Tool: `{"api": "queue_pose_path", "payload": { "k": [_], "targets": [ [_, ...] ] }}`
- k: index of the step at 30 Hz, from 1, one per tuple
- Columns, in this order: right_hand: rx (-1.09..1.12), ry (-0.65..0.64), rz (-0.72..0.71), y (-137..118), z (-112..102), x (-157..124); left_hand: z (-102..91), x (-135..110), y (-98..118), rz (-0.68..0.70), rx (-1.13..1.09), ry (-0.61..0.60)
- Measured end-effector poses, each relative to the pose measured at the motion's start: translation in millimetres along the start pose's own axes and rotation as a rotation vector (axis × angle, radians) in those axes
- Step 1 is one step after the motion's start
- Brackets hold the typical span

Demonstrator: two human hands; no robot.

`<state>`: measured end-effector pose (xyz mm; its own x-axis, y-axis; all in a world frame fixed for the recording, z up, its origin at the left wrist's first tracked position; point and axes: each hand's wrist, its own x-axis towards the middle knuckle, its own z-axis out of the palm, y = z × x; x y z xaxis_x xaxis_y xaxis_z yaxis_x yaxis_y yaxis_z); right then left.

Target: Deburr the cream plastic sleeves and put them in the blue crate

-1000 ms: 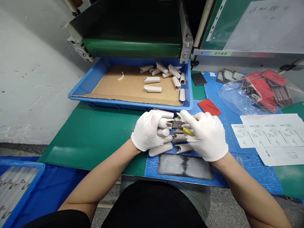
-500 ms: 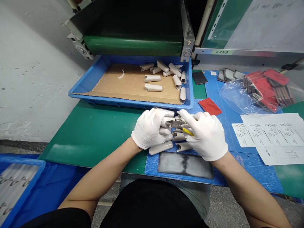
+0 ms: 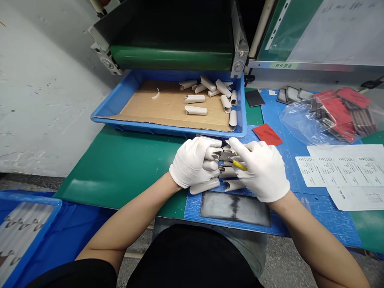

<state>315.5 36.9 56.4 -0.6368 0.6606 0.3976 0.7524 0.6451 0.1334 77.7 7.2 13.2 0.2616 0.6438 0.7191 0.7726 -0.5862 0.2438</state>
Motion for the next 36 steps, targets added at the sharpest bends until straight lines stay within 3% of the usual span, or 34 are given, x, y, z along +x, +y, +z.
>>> {"api": "queue_pose_path", "payload": {
  "k": [8, 14, 18, 22, 26, 36],
  "targets": [
    [-0.024, 0.03, -0.007, -2, 4, -2, 3.1, -1, 3, -0.035, 0.015, -0.04],
    [0.084, 0.043, 0.02, -1, 7, -11, 0.5, 2, 5, -0.013, 0.026, 0.011],
    [0.044, 0.114, 0.028, 2, 5, -8, -2.4, 2, 0, -0.111, -0.027, -0.045],
    [-0.004, 0.091, -0.03, 3, 4, -2, -2.4, 0, -8, -0.163, 0.002, 0.033],
    [0.008, 0.066, -0.062, -2, 6, -2, -3.2, 1, -9, -0.13, 0.073, 0.108],
    [0.04, 0.05, -0.077, -6, 9, -4, -5.7, 5, -3, -0.071, -0.014, 0.085]
  ]
}}
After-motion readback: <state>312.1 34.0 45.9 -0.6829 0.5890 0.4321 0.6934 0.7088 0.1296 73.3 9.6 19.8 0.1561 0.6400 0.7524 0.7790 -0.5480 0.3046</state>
